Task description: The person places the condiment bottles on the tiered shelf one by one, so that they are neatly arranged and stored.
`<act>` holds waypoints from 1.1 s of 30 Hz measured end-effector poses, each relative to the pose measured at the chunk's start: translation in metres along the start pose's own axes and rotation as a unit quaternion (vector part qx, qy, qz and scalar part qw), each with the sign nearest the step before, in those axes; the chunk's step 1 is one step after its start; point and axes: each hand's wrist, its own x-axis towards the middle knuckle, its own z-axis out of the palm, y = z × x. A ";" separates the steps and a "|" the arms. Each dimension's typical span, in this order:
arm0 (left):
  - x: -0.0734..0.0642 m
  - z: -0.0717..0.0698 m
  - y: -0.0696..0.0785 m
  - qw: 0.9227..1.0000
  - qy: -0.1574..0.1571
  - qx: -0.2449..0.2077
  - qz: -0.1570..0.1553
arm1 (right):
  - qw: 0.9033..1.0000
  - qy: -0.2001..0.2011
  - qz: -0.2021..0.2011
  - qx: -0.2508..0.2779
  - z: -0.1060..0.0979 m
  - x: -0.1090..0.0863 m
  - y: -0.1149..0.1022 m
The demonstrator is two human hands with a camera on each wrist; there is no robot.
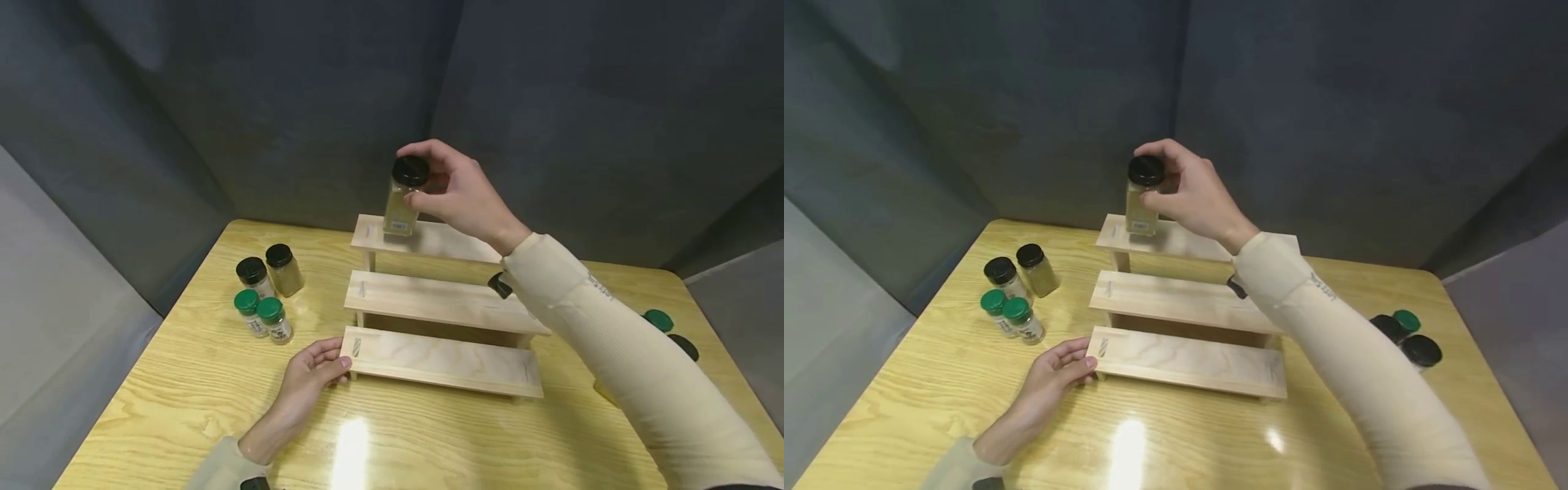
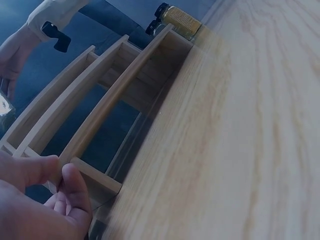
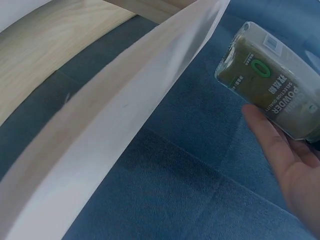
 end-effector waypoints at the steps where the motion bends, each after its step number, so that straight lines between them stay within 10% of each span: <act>1: 0.000 0.000 0.000 1.000 -0.001 0.000 0.000 | 1.000 0.001 0.001 -0.001 0.000 0.001 0.001; 33: 0.000 0.007 -0.001 1.000 -0.019 -0.007 0.004 | 1.000 -0.023 0.006 -0.013 0.006 0.006 0.010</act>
